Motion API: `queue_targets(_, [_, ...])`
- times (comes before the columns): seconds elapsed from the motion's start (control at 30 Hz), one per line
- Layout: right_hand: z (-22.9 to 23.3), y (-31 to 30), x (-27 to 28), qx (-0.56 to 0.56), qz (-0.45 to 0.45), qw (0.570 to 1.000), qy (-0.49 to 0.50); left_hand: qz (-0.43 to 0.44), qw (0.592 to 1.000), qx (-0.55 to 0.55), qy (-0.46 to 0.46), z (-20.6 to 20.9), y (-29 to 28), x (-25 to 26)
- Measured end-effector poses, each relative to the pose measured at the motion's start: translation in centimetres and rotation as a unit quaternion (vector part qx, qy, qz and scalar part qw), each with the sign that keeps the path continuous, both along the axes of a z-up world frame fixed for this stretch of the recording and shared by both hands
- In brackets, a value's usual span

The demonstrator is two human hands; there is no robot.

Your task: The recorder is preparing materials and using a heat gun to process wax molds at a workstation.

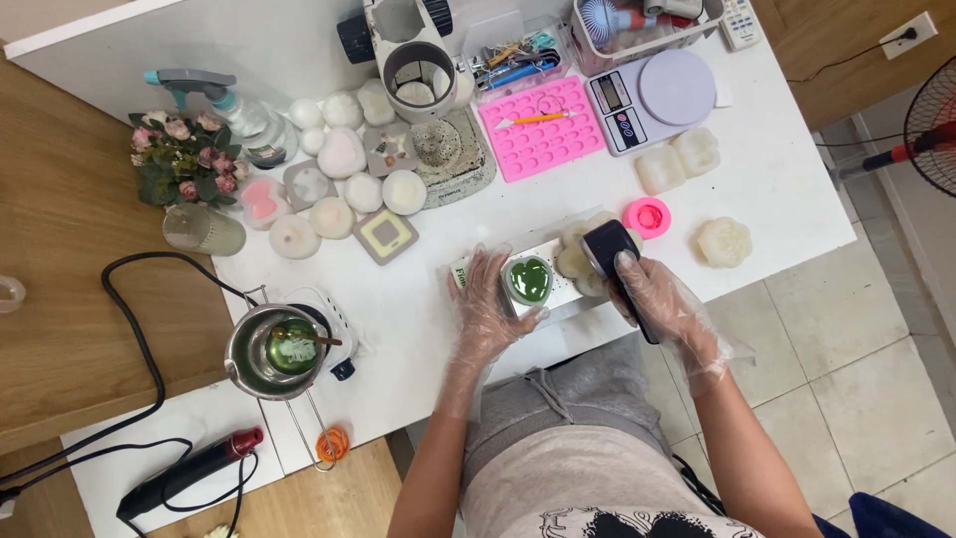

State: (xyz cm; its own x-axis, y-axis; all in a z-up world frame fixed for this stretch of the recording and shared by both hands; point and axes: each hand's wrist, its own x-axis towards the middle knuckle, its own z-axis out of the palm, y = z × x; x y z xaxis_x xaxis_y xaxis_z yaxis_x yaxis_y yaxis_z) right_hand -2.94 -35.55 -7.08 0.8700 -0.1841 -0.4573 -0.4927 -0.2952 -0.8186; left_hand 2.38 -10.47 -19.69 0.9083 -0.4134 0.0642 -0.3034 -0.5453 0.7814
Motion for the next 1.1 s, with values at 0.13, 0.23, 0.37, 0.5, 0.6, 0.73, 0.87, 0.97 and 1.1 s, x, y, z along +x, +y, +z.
queue_targets(0.13, [-0.1,0.1,0.1,0.004,-0.006,1.000,0.014,0.002,1.000,-0.006,0.002,-0.3,0.0,-0.1])
queue_targets(0.23, [0.7,0.6,0.2,0.007,-0.014,1.000,0.019,0.002,1.000,-0.010,-0.007,-0.7,0.1,-0.1])
queue_targets(0.37, [0.6,0.4,0.0,0.001,-0.010,1.000,0.012,0.005,1.000,-0.004,-0.009,-0.8,-0.1,-0.2])
queue_targets(0.5, [0.7,0.7,0.0,0.007,-0.009,1.000,0.008,0.003,1.000,-0.004,-0.013,-0.4,0.0,-0.1])
queue_targets(0.6, [1.4,1.1,0.1,0.007,-0.010,1.000,0.003,0.000,1.000,-0.001,-0.011,-0.6,0.1,-0.1])
queue_targets(0.73, [1.1,1.1,-0.1,0.008,-0.012,1.000,-0.008,0.001,1.000,0.003,-0.022,-0.6,0.2,-0.2])
queue_targets(0.87, [1.1,0.9,-0.2,0.009,-0.016,1.000,-0.012,-0.001,1.000,0.010,-0.008,-0.2,0.2,-0.1])
queue_targets(0.97, [1.7,1.2,-0.2,0.023,-0.023,0.999,-0.010,0.000,1.000,0.003,-0.010,-0.3,0.2,-0.4])
queue_targets(1.1, [1.8,1.3,-0.5,0.047,-0.028,0.998,-0.019,0.004,1.000,0.000,-0.008,-0.3,0.1,-0.3])
